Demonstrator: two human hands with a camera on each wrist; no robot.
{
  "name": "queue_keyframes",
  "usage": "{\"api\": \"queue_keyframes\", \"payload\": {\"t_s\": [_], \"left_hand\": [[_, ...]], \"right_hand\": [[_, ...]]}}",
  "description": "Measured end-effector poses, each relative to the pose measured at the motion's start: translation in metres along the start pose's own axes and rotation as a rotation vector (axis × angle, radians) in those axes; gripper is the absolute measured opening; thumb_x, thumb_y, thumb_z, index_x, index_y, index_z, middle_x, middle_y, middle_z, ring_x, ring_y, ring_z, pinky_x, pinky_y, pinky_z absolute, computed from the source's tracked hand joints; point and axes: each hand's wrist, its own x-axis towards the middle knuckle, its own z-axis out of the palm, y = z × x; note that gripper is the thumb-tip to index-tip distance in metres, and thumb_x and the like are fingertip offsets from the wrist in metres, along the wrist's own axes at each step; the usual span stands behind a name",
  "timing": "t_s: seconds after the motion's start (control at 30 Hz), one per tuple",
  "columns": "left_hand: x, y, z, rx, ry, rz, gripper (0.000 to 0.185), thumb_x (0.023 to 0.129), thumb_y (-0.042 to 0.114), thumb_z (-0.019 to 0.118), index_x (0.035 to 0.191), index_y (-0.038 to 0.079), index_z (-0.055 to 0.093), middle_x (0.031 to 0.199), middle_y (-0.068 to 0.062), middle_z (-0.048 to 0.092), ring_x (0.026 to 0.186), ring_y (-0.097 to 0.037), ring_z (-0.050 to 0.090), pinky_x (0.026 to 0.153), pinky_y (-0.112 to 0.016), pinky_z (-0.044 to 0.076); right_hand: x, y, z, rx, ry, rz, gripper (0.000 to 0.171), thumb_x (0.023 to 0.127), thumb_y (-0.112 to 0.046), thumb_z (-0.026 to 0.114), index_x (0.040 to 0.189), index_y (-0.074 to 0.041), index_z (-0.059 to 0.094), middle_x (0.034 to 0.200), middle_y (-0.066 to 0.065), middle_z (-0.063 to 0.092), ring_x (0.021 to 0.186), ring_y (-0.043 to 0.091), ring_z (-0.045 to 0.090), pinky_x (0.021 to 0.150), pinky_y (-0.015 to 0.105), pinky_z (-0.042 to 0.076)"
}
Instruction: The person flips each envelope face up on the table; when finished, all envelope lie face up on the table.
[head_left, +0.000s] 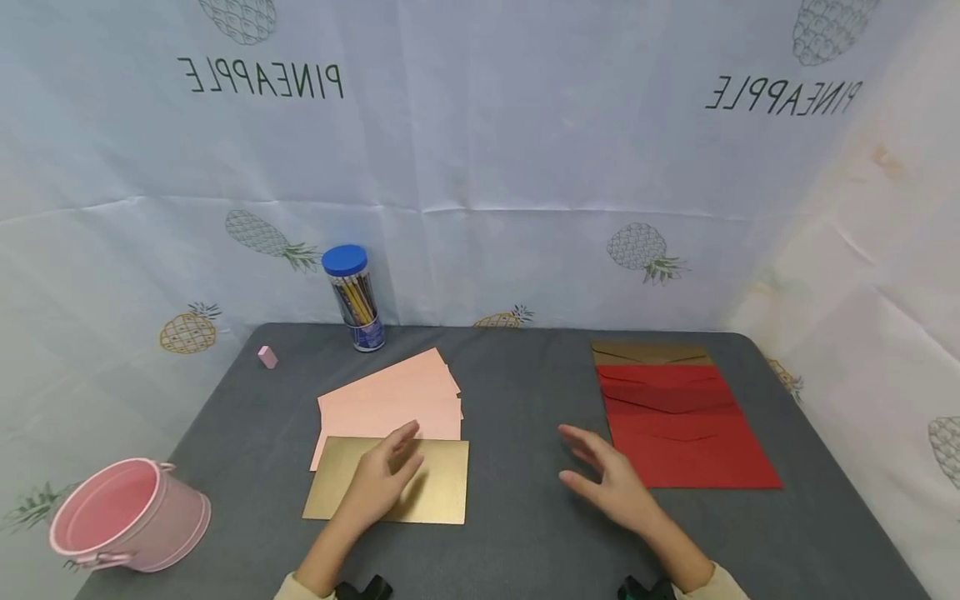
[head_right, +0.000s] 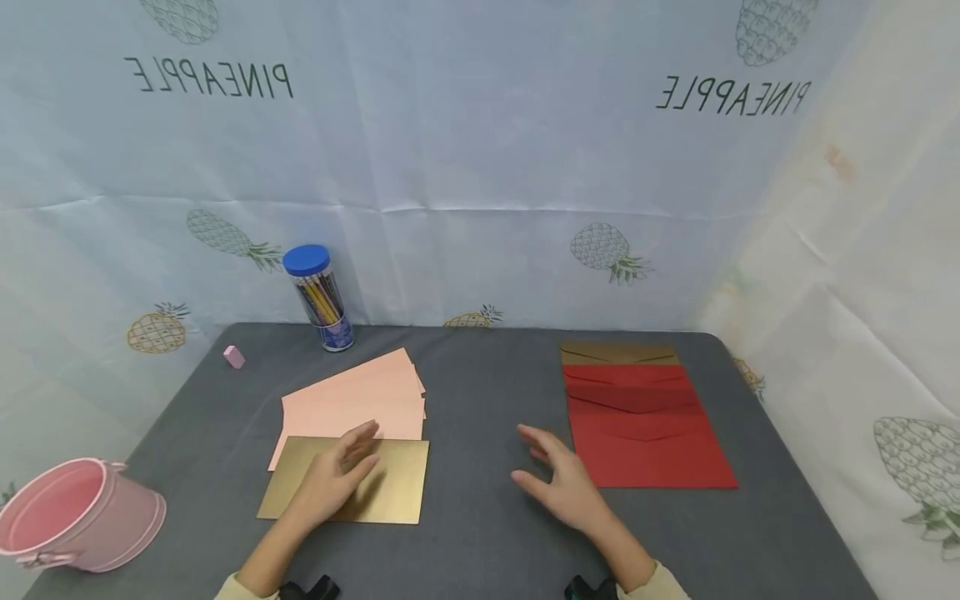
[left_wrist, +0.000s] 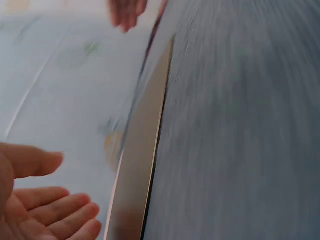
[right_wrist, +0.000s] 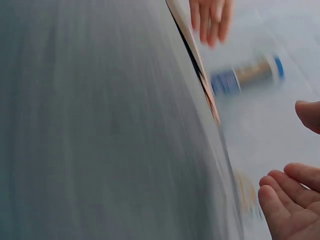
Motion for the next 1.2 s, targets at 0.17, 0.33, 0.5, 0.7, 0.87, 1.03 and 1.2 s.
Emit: {"api": "queue_keyframes", "payload": {"t_s": [0.17,0.33,0.5,0.7,0.87,1.03,1.2], "left_hand": [[-0.013,-0.02,-0.029,0.084,0.051,-0.03,0.053,0.088,0.008,0.066,0.135,-0.007,0.046,0.132,-0.024,0.054,0.119,-0.04,0.053,0.095,-0.053,0.044],[-0.026,-0.028,-0.056,0.199,0.111,-0.13,0.056,0.09,0.016,0.065,0.138,-0.004,0.044,0.136,-0.027,0.049,0.119,-0.047,0.05,0.092,-0.06,0.044],[-0.034,-0.036,-0.075,0.252,0.127,-0.295,0.06,0.093,0.025,0.06,0.141,-0.003,0.039,0.139,-0.032,0.041,0.123,-0.053,0.041,0.095,-0.065,0.038],[-0.038,-0.044,-0.081,0.246,0.122,-0.408,0.063,0.094,0.026,0.058,0.142,-0.007,0.035,0.141,-0.034,0.038,0.128,-0.052,0.035,0.101,-0.065,0.032],[-0.037,-0.044,-0.08,0.229,0.151,-0.377,0.056,0.093,0.017,0.059,0.14,-0.008,0.039,0.137,-0.032,0.045,0.122,-0.049,0.047,0.099,-0.059,0.04],[-0.037,-0.044,-0.077,0.163,0.192,-0.344,0.05,0.093,0.012,0.06,0.136,-0.009,0.044,0.133,-0.031,0.049,0.12,-0.044,0.051,0.097,-0.049,0.043],[-0.036,-0.044,-0.074,0.113,0.26,-0.342,0.046,0.092,0.01,0.061,0.133,-0.006,0.049,0.131,-0.027,0.054,0.122,-0.037,0.051,0.097,-0.017,0.043]], "right_hand": [[0.012,-0.018,0.044,0.118,-0.166,0.043,0.057,0.087,-0.011,0.068,0.137,0.001,0.044,0.138,0.021,0.048,0.127,0.032,0.047,0.102,0.032,0.044],[0.022,-0.031,0.078,0.161,-0.293,0.111,0.061,0.088,-0.02,0.068,0.139,0.002,0.042,0.139,0.018,0.048,0.128,0.031,0.048,0.103,0.03,0.043],[0.029,-0.036,0.096,0.144,-0.316,0.173,0.061,0.09,-0.021,0.066,0.139,0.004,0.041,0.137,0.018,0.048,0.124,0.031,0.051,0.1,0.031,0.046],[0.037,-0.041,0.11,0.042,-0.248,0.198,0.058,0.088,-0.017,0.067,0.137,0.004,0.044,0.133,0.017,0.052,0.118,0.03,0.054,0.093,0.03,0.051],[0.038,-0.042,0.115,-0.016,-0.192,0.217,0.058,0.086,-0.014,0.067,0.136,0.004,0.045,0.132,0.016,0.052,0.116,0.029,0.055,0.09,0.031,0.052],[0.037,-0.04,0.116,0.055,-0.182,0.213,0.056,0.087,-0.012,0.067,0.137,0.002,0.046,0.133,0.014,0.052,0.119,0.028,0.053,0.092,0.031,0.051],[0.036,-0.036,0.115,0.172,-0.16,0.192,0.056,0.09,-0.015,0.065,0.139,0.0,0.043,0.138,0.014,0.049,0.126,0.03,0.048,0.097,0.036,0.048]]}}
